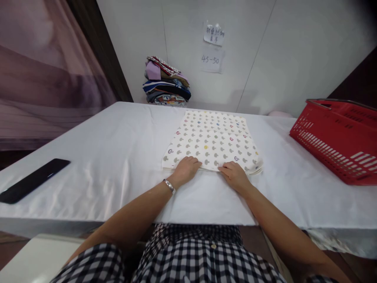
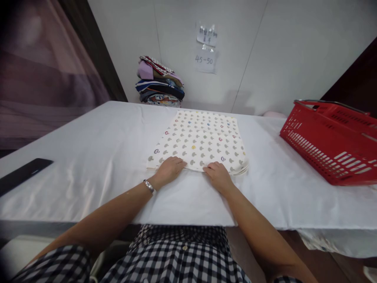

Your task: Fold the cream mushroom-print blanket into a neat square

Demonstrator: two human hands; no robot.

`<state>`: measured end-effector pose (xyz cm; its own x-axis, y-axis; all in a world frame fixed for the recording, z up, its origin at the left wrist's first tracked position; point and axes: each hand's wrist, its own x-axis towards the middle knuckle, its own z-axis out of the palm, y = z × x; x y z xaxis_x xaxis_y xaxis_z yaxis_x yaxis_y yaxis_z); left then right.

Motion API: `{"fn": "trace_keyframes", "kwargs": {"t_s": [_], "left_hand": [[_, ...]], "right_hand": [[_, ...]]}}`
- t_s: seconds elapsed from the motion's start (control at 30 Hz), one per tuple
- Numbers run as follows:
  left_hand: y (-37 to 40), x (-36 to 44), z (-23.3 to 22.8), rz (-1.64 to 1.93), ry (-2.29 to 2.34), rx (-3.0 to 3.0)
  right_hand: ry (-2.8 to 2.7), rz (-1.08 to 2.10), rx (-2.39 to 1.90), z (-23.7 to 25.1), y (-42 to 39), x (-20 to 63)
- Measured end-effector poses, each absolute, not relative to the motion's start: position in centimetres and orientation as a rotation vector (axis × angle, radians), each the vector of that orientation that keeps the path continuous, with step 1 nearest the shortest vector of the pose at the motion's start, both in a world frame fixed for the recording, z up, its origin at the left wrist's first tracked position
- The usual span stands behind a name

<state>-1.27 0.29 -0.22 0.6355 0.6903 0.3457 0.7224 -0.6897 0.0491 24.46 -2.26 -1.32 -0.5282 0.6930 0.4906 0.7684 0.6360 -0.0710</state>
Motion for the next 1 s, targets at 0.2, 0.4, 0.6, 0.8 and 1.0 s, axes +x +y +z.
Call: {"fn": "trace_keyframes", "kwargs": {"t_s": [0.2, 0.4, 0.6, 0.8, 1.0], "left_hand": [[0.4, -1.6, -0.1, -0.554, -1.265, -2.637], [-0.7, -1.0, 0.1, -0.492, -1.473, -2.598], [-1.6, -1.0, 0.1, -0.506, -1.589, -2.578], [-0.8, -1.4, 0.1, -0.707, -1.442, -2.526], [-0.5, -1.9, -0.3, -0.639, -1.311, -2.620]], "right_hand": [[-2.282, -0.294, -1.236, -0.9, -2.5, 25.7], [-2.151, -0.400, -1.405, -0.9, -3.4, 25.5], [-2.091, -0.293, -1.421, -1.8, -3.6, 25.5], [-2.041, -0.289, -1.235, -1.7, -3.2, 25.6], [-2.184, -0.244, -1.230, -1.6, -2.9, 25.4]]}}
